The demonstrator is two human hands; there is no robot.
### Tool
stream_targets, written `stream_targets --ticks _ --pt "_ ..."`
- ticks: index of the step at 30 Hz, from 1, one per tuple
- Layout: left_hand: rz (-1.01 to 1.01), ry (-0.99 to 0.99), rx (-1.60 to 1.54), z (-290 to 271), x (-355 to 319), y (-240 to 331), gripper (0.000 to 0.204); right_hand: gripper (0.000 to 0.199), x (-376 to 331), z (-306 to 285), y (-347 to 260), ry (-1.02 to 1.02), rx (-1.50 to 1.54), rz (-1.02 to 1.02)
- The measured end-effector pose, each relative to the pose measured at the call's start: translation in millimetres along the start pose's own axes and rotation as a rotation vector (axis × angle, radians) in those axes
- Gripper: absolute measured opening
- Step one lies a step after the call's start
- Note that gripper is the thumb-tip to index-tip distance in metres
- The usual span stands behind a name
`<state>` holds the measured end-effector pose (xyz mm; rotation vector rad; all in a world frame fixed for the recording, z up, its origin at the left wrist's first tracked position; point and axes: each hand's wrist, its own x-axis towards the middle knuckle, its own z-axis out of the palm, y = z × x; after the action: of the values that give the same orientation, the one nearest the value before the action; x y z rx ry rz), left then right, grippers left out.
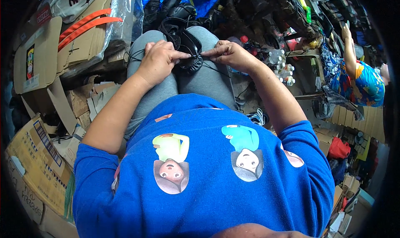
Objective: Sewing or lacing a black leather shoe component by hand.
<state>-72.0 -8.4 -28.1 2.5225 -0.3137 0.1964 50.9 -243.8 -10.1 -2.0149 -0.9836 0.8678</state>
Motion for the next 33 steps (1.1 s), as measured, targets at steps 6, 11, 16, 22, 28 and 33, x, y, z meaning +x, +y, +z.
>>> stream_targets --ticks 6,11,16,22,28,33 --pt "-0.053 -0.027 -0.034 -0.2 6.7 -0.4 0.028 0.029 3.0 -1.9 2.9 -0.019 0.152 0.045" --pt "-0.235 -0.044 -0.181 2.9 17.3 11.2 0.016 0.029 10.2 -1.1 1.0 -0.042 0.34 0.143" --pt "-0.396 -0.126 -0.259 4.3 27.3 19.5 0.015 0.021 15.3 -0.1 -6.8 -0.039 0.473 0.183" --pt "-0.302 -0.145 -0.222 5.2 34.6 19.4 0.014 0.013 26.4 1.3 -11.9 -0.011 0.22 0.179" --pt "-0.067 -0.102 0.065 -19.1 26.5 16.5 0.007 0.016 18.6 -19.2 5.4 0.011 0.421 0.303" --pt "-0.2 -0.156 0.005 -21.2 19.5 19.7 0.01 0.015 7.5 -3.7 9.3 0.167 0.318 0.069"
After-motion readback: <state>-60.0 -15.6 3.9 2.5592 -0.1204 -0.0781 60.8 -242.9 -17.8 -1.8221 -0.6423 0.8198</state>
